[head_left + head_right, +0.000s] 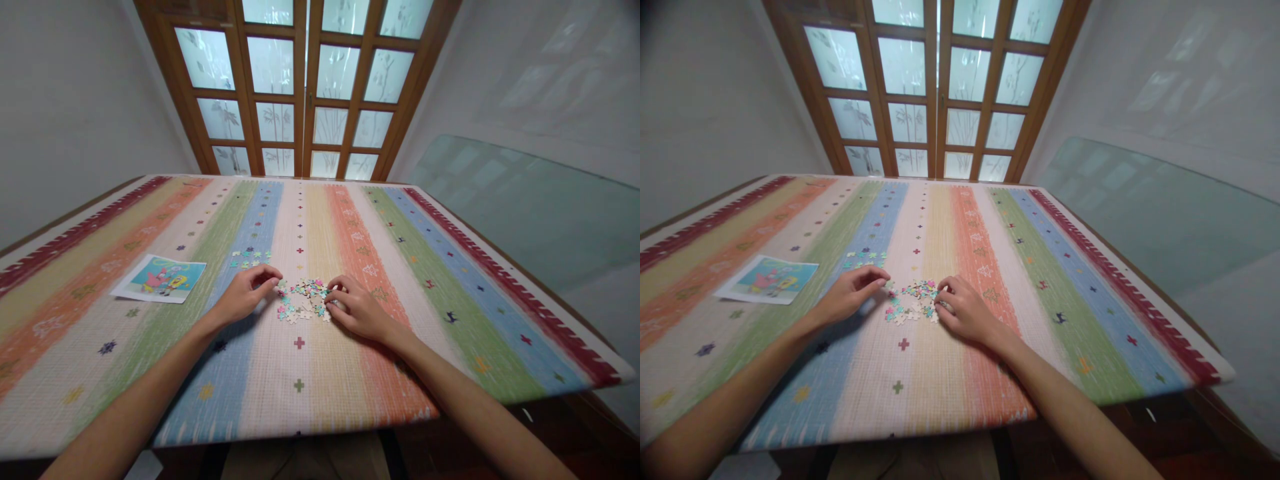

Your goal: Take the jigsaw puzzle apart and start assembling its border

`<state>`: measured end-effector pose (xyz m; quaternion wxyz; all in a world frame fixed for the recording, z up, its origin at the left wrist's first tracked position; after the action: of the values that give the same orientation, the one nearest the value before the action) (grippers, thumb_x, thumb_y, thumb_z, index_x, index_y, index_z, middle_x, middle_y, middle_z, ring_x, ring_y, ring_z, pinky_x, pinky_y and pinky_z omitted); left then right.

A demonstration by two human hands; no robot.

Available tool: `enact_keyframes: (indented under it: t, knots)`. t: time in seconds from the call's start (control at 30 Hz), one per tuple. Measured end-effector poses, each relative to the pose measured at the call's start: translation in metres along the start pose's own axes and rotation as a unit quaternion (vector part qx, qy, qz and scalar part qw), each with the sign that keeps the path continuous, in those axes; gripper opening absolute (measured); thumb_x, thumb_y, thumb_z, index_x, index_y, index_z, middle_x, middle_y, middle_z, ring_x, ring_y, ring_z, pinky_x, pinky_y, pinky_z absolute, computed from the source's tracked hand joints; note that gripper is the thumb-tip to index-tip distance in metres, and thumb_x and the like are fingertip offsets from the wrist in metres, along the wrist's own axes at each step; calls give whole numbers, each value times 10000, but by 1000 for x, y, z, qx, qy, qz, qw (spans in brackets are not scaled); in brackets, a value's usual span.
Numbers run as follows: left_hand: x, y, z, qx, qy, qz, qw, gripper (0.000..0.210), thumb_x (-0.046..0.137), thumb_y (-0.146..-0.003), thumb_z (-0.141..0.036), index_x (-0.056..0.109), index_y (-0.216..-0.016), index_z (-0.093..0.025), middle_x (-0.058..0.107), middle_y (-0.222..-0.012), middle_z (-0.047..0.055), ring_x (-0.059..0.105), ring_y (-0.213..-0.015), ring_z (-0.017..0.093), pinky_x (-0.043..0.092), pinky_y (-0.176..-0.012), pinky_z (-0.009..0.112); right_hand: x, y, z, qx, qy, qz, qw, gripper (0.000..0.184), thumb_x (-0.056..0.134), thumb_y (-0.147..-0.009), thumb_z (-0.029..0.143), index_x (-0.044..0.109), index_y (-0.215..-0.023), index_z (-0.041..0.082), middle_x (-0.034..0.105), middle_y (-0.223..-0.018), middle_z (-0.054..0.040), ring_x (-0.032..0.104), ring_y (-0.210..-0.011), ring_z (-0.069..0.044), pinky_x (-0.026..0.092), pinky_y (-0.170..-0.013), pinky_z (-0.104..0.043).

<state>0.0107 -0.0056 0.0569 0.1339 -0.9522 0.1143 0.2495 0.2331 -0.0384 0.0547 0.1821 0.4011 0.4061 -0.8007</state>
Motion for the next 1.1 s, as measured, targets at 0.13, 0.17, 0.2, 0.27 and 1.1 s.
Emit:
enact_keyframes:
  t: [0.13,0.17,0.2,0.27,1.1]
  knots:
    - [-4,-1,1,3,-12,-7,1000,209,549,-898,-407,656,-934,-232,732,-917,94,647,-808,215,541,-770,387,0,1,0,-3,0,-2,1000,156,552,-953,158,692,-904,206,649,-1028,-132,617,-953,-265,545,-828,-438]
    - [-5,-1,1,6,-19,-6,1000,215,546,-899,-410,656,-938,-229,729,-911,90,647,-806,213,540,-769,383,0,1,0,-4,-1,-2,1000,155,553,-952,155,690,-900,204,648,-1027,-132,617,-956,-265,546,-829,-437]
    - [-8,-1,1,7,-26,-6,1000,223,544,-899,-414,655,-942,-225,725,-907,86,648,-807,210,540,-770,378,1,1,0,-5,-2,-3,1000,154,553,-952,154,688,-898,204,647,-1026,-132,617,-957,-265,546,-830,-436]
    - [-17,-1,2,7,-47,-10,999,242,539,-897,-422,655,-949,-215,721,-903,76,651,-808,208,539,-778,372,1,1,0,-6,-3,-6,1000,153,552,-955,155,687,-903,205,646,-1027,-131,615,-954,-262,547,-827,-433]
    - [-98,-2,57,-67,-293,-19,953,237,552,-774,-435,672,-837,-240,708,-786,67,621,-719,269,495,-759,397,3,1,1,-12,6,7,1000,173,554,-936,131,709,-923,207,658,-1031,-131,616,-928,-261,546,-814,-437]
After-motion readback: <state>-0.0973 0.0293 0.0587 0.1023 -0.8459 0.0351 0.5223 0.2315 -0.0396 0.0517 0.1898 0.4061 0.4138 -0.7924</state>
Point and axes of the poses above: each hand's wrist, its own y-axis away from the middle knuckle, its own x-axis out of the palm, z = x × y, the point moved 8 cm from there along -y, towards the middle knuckle
